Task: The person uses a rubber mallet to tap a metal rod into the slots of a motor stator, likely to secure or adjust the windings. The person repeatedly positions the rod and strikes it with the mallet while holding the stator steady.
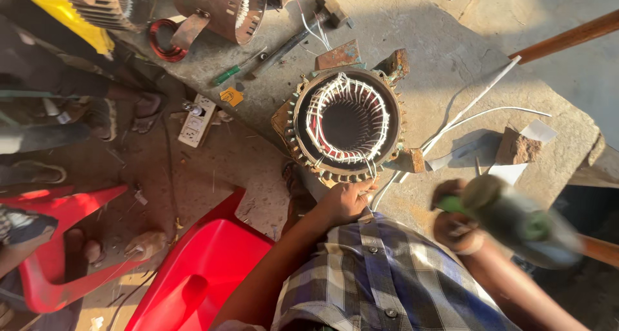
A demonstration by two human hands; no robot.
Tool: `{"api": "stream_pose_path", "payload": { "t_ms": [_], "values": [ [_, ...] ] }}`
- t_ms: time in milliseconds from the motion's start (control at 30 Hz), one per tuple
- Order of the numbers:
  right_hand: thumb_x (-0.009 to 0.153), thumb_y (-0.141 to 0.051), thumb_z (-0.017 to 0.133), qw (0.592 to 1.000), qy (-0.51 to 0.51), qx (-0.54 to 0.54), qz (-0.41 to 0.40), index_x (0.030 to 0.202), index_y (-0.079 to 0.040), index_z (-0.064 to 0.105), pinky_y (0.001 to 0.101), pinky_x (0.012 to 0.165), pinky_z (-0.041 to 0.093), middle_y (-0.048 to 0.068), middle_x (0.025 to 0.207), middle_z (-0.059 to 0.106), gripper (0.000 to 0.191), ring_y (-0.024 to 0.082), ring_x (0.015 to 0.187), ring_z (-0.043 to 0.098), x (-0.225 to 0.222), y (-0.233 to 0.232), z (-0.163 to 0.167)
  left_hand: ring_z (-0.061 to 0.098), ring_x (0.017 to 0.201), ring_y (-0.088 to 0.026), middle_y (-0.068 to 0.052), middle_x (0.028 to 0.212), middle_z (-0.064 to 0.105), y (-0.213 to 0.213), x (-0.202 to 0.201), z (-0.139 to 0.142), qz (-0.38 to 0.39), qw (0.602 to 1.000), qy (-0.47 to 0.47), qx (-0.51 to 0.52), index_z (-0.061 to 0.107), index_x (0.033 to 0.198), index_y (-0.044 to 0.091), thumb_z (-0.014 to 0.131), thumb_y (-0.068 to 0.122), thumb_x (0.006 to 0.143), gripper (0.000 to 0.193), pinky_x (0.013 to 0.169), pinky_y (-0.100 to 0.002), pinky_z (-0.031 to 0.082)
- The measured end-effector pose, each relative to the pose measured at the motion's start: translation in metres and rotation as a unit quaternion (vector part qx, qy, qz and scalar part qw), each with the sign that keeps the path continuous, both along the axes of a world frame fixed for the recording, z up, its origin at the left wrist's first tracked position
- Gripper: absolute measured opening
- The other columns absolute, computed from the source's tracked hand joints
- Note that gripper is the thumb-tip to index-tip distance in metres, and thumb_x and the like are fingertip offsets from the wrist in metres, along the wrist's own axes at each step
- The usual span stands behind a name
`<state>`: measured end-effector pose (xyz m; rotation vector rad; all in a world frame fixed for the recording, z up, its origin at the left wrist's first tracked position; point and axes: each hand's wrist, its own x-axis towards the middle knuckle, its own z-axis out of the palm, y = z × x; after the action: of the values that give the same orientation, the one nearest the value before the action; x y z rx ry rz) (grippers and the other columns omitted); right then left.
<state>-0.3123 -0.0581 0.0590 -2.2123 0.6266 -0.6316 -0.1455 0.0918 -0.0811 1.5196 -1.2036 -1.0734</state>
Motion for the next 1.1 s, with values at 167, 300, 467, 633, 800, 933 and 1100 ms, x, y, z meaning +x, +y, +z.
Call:
{"api": "stream_pose_path", "payload": {
  "t_ms": [167,300,467,633,800,933,1100],
  "values": [
    [0.102,-0.039,0.063,0.953,0.298,0.029,-0.055,0.123,-0.006,0.057,0.0505,0.074,0.053,0.023,0.084,0.069,0.04,0.039,0.082,0.068,-0.007,0.006,-0.084,0.073,0.106,-0.028,-0.016,0.12,0.074,-0.001,0.001,0.006,-0.015,0.989,-0.076,0.125,0.07,0.132,0.011,0.062,0.023,0.098,0.036,0.094,-0.036,0.055],
    [0.104,-0.028,0.055,0.992,0.004,-0.122,0.007,0.113,-0.001,0.057,0.0548,0.074,0.053,0.028,0.089,0.066,0.028,0.046,0.084,0.066,-0.001,0.004,-0.074,0.07,0.116,-0.022,-0.012,0.126,0.073,0.0,-0.001,-0.003,0.002,0.996,0.028,0.083,0.063,0.136,0.009,0.064,0.021,0.097,0.04,0.099,-0.034,0.053],
    [0.104,-0.034,0.058,0.99,0.04,0.05,-0.129,0.113,-0.004,0.059,0.0541,0.062,0.051,0.025,0.08,0.067,0.032,0.045,0.07,0.067,-0.019,-0.007,-0.074,0.068,0.119,-0.024,-0.014,0.129,0.073,0.002,-0.008,-0.035,0.021,0.995,0.017,0.1,0.063,0.139,0.008,0.069,0.021,0.095,0.045,0.102,-0.037,0.053],
    [0.112,-0.044,0.058,0.927,0.258,-0.025,-0.271,0.125,-0.002,0.051,0.0615,0.073,0.047,0.03,0.093,0.068,0.045,0.052,0.084,0.064,-0.062,-0.057,-0.164,0.042,0.149,-0.029,-0.022,0.161,0.042,0.005,-0.014,-0.071,-0.037,0.996,0.071,-0.026,0.023,0.161,-0.003,0.069,0.02,0.094,0.085,0.124,-0.039,0.032],
    [0.105,-0.047,0.063,0.888,0.389,-0.072,-0.235,0.117,-0.005,0.053,0.063,0.096,0.044,0.03,0.113,0.062,0.045,0.051,0.116,0.056,-0.055,-0.081,-0.188,0.037,0.153,-0.033,-0.023,0.166,0.034,-0.002,-0.014,-0.1,-0.105,0.993,0.051,-0.036,0.017,0.165,0.0,0.072,0.032,0.092,0.097,0.125,-0.044,0.031],
    [0.09,-0.035,0.076,0.872,0.39,-0.104,-0.276,0.138,-0.011,0.064,0.0607,0.1,0.037,0.03,0.132,0.052,0.055,0.051,0.126,0.046,-0.016,-0.099,-0.135,0.034,0.156,-0.037,-0.023,0.171,0.03,-0.015,-0.008,-0.104,-0.169,0.982,0.084,-0.01,0.019,0.168,0.007,0.064,0.047,0.098,0.093,0.127,-0.049,0.03],
    [0.116,-0.019,0.061,0.971,0.094,-0.219,-0.01,0.119,-0.007,0.072,0.036,0.084,0.058,0.013,0.105,0.073,0.016,0.024,0.094,0.07,0.123,-0.075,-0.032,0.037,0.153,-0.036,-0.022,0.168,0.034,-0.031,-0.01,-0.094,-0.239,0.969,0.058,0.005,0.023,0.167,0.009,0.064,0.045,0.098,0.088,0.126,-0.048,0.032]
  ]
}}
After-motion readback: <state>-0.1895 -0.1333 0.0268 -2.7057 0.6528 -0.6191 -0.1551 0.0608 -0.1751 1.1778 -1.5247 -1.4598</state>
